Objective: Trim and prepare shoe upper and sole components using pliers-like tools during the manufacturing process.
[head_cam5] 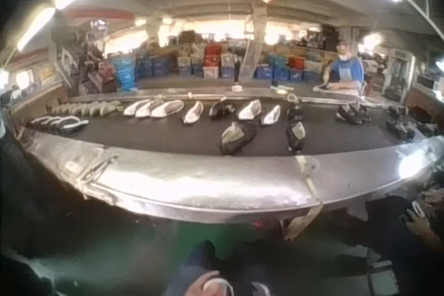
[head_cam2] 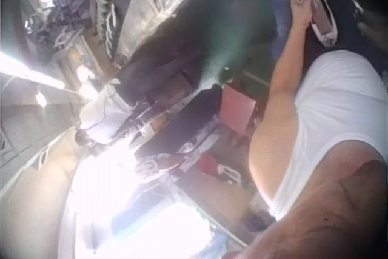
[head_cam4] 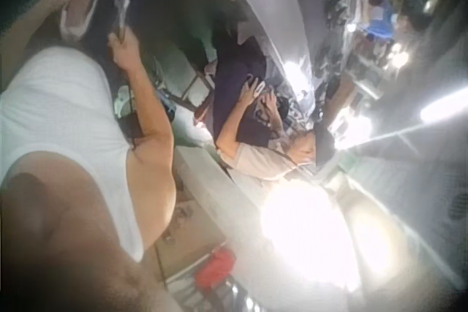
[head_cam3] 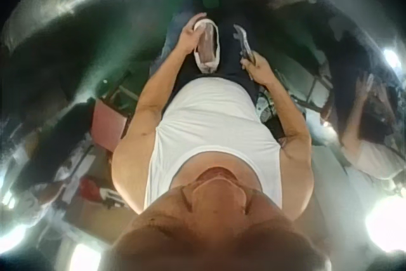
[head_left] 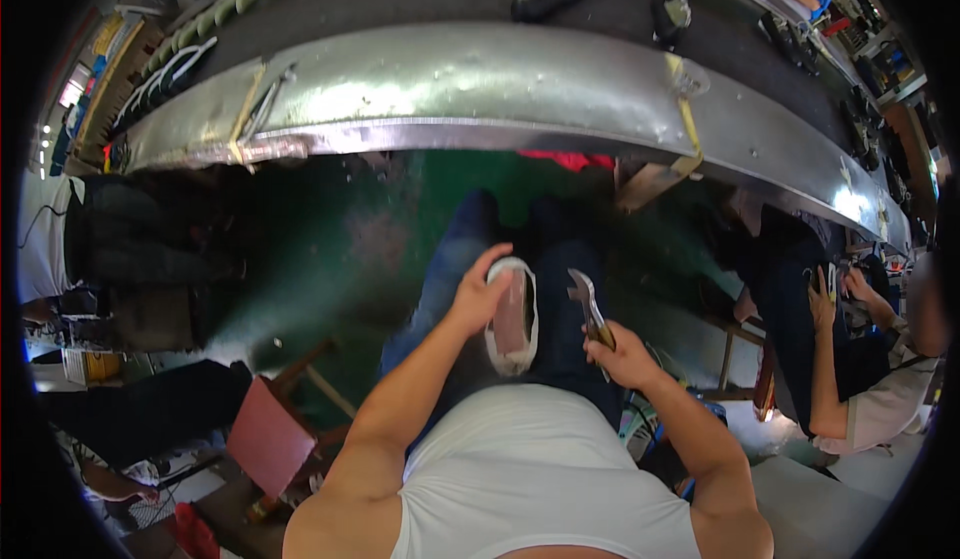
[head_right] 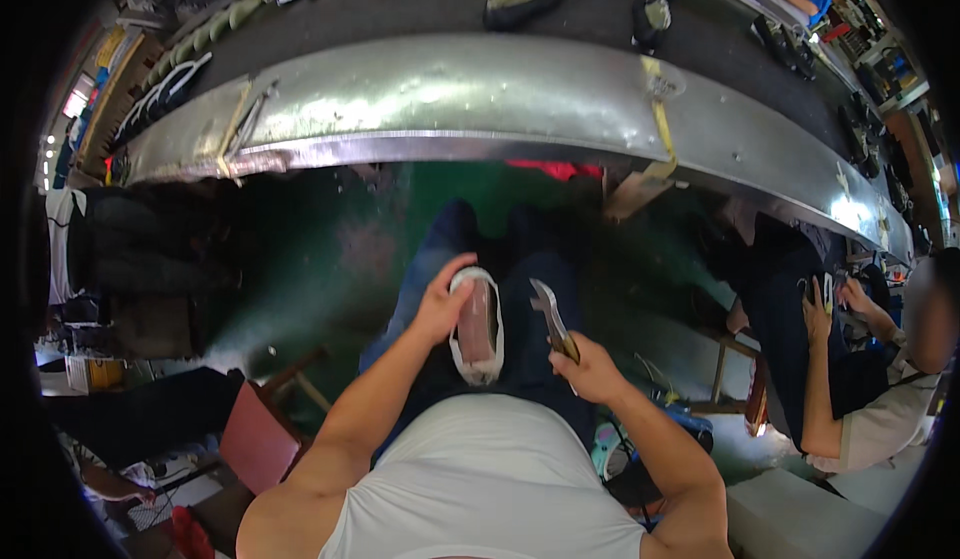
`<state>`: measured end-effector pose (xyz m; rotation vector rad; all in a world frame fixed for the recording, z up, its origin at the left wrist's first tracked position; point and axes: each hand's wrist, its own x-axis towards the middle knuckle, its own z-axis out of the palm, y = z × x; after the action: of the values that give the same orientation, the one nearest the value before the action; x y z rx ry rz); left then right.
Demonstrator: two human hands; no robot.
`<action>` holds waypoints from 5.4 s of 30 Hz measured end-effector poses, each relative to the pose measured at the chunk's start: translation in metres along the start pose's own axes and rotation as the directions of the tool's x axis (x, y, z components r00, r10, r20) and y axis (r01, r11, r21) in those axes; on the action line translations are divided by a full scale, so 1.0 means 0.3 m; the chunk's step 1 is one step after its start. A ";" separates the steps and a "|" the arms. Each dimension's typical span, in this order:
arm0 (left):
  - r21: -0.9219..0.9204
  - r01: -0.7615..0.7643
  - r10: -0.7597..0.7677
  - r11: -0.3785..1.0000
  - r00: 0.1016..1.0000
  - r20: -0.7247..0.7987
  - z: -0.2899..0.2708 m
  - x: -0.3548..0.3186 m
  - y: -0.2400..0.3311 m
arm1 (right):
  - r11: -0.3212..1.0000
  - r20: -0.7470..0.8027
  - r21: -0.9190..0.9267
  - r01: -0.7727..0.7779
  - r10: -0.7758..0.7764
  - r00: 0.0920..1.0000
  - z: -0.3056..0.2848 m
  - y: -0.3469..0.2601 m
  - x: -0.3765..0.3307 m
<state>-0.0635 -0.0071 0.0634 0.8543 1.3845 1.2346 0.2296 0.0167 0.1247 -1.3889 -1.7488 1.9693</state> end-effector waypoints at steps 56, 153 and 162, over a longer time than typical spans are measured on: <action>-0.352 0.292 -0.265 0.890 0.956 0.123 0.026 -0.023 0.061 | 0.679 -0.009 -0.727 0.102 -0.157 0.988 0.175 -0.157 0.046; 0.081 0.220 -0.234 0.972 0.893 0.385 0.094 -0.231 -0.147 | 0.487 0.207 -0.796 0.359 -0.339 0.918 0.002 -0.095 -0.065; 0.060 0.148 -0.159 0.987 0.887 0.433 0.081 -0.254 -0.231 | 0.287 0.462 -0.839 0.461 -0.070 0.884 0.005 -0.202 0.041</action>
<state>-0.0160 -0.0890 0.0160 0.9518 1.0791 0.8378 0.1952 0.0419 0.1697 -0.7163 -3.3347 0.8873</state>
